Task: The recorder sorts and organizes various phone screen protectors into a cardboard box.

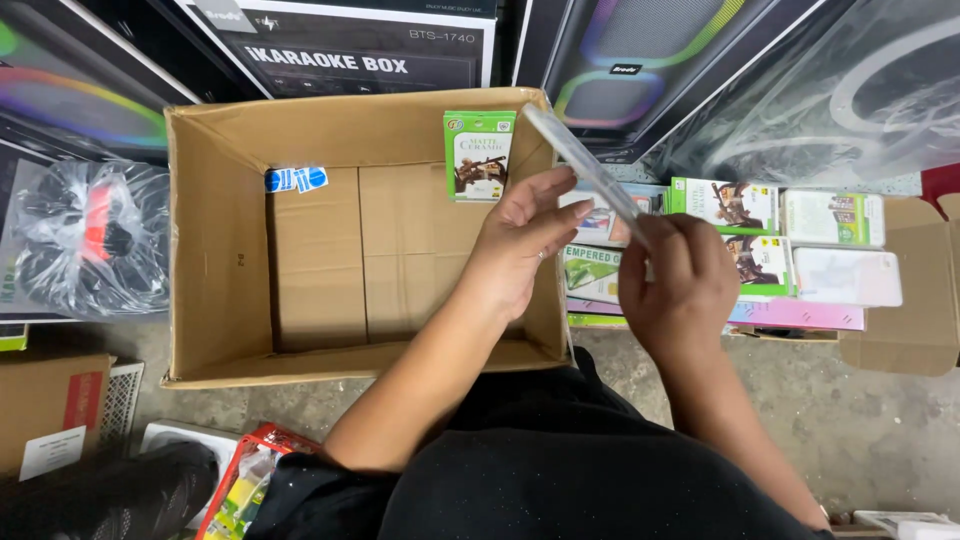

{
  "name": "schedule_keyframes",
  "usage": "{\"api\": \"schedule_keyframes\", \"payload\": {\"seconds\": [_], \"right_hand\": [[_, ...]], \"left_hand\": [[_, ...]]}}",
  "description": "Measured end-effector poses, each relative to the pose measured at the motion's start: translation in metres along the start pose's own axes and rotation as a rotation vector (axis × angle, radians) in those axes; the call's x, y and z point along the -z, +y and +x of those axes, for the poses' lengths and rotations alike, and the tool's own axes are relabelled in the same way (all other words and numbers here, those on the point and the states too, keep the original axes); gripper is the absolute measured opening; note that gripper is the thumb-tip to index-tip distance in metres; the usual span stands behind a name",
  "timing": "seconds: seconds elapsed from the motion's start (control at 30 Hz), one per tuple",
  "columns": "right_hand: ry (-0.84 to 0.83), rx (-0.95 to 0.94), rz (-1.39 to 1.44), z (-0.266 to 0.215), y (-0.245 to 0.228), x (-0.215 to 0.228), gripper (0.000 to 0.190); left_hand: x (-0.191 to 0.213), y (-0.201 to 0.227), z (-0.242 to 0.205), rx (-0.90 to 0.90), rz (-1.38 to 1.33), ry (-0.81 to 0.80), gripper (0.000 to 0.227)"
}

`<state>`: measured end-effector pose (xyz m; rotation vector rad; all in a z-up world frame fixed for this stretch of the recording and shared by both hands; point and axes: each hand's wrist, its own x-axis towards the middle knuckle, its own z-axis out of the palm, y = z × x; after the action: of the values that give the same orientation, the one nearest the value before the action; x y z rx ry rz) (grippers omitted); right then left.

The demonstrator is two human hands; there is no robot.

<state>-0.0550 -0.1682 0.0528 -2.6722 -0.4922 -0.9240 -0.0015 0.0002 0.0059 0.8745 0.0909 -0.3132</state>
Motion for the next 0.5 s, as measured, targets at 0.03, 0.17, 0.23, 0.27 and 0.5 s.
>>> {"api": "schedule_keyframes", "payload": {"seconds": [0.03, 0.17, 0.23, 0.27, 0.5], "right_hand": [[0.033, -0.082, 0.074, -0.002, 0.002, 0.000, 0.020], [0.046, -0.538, 0.411, -0.016, 0.014, -0.004, 0.011], [0.064, -0.712, 0.760, -0.021, 0.024, -0.009, 0.009], [0.080, -0.880, 1.115, -0.023, 0.029, -0.012, 0.010], [0.011, -1.182, 1.640, -0.022, 0.035, -0.021, 0.014]], "left_hand": [[0.003, -0.004, 0.003, -0.004, 0.011, -0.018, 0.045], [0.010, -0.009, 0.009, 0.078, 0.003, 0.020, 0.055], [0.011, -0.008, 0.009, 0.094, 0.004, -0.019, 0.052], [0.012, -0.008, 0.009, 0.110, 0.006, -0.057, 0.050], [0.015, -0.007, 0.008, 0.148, 0.023, -0.080, 0.023]]}}
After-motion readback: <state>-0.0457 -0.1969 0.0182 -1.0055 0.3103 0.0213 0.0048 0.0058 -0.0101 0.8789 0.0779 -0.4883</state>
